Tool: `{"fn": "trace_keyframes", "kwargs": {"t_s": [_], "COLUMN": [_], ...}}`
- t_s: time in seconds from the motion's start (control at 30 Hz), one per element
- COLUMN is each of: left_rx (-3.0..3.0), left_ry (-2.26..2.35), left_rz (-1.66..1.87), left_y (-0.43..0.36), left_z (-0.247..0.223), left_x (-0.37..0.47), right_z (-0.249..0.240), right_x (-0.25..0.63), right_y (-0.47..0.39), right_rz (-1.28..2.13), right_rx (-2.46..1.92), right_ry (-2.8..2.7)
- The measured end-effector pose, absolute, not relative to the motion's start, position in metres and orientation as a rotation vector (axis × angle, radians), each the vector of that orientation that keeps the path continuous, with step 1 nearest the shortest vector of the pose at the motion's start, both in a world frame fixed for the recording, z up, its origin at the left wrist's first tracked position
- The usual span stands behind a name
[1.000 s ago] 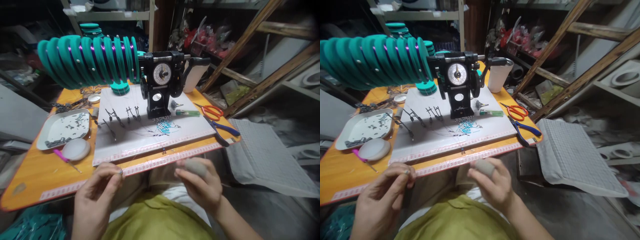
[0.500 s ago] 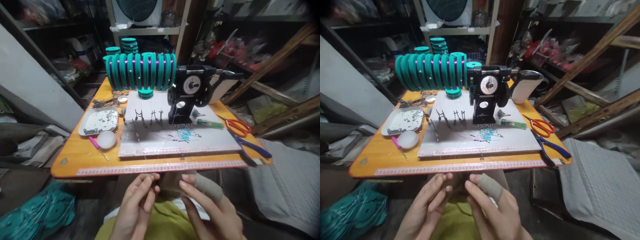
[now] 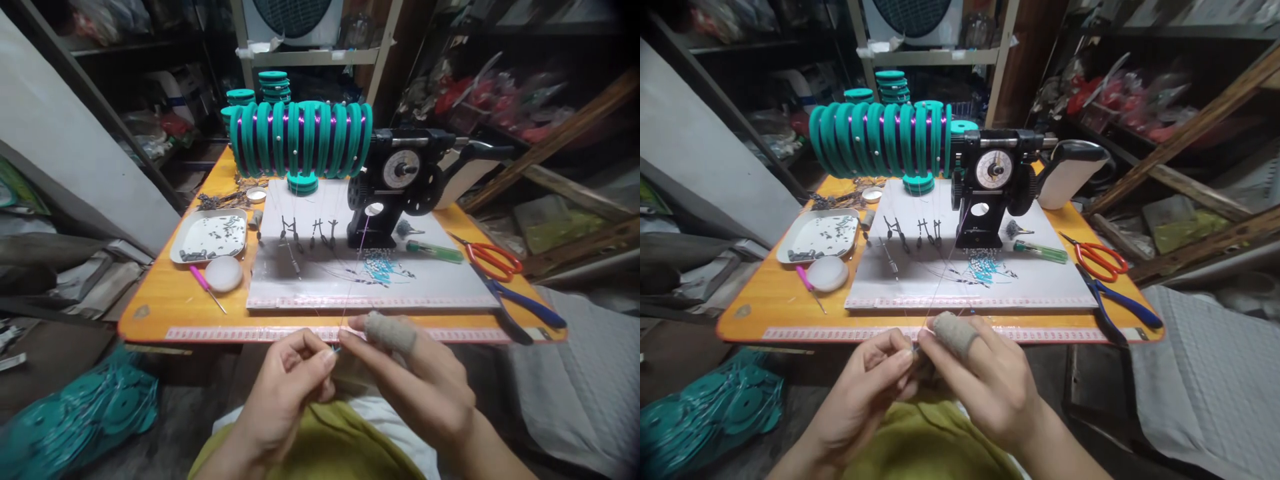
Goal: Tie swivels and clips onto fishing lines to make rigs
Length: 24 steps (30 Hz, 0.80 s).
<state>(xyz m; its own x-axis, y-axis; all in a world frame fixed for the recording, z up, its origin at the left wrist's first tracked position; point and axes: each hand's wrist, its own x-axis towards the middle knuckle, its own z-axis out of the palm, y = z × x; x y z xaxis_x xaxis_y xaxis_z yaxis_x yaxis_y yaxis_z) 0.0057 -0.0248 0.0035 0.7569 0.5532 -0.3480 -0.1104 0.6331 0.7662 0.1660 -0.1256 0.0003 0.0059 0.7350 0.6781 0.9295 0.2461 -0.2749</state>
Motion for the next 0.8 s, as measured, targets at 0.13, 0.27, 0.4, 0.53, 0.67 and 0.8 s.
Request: {"fn": "trace_keyframes", "kwargs": {"t_s": [0.13, 0.27, 0.4, 0.53, 0.67, 0.8], "left_rx": [1.449, 2.113, 2.583, 2.729, 2.728, 2.039], "left_ry": [0.69, 0.541, 0.397, 0.368, 0.142, 0.402], "left_rz": [0.486, 0.694, 0.942, 0.99, 1.099, 0.903], "left_y": [-0.011, 0.001, 0.007, 0.01, 0.006, -0.007], "left_z": [0.012, 0.02, 0.019, 0.016, 0.015, 0.008], "left_x": [-0.008, -0.016, -0.015, -0.014, -0.011, -0.007], "right_z": [0.019, 0.036, 0.041, 0.042, 0.043, 0.04], "right_x": [0.169, 0.163, 0.157, 0.157, 0.159, 0.154], "right_y": [-0.099, -0.079, -0.071, -0.064, -0.064, -0.085], "right_rz": [-0.343, 0.033, 0.127, 0.124, 0.082, -0.089], "right_rx": [-1.313, -1.278, -1.55, -1.687, -1.683, -1.537], "right_ry": [-1.899, -2.005, -1.935, -1.91, -1.893, -1.744]}}
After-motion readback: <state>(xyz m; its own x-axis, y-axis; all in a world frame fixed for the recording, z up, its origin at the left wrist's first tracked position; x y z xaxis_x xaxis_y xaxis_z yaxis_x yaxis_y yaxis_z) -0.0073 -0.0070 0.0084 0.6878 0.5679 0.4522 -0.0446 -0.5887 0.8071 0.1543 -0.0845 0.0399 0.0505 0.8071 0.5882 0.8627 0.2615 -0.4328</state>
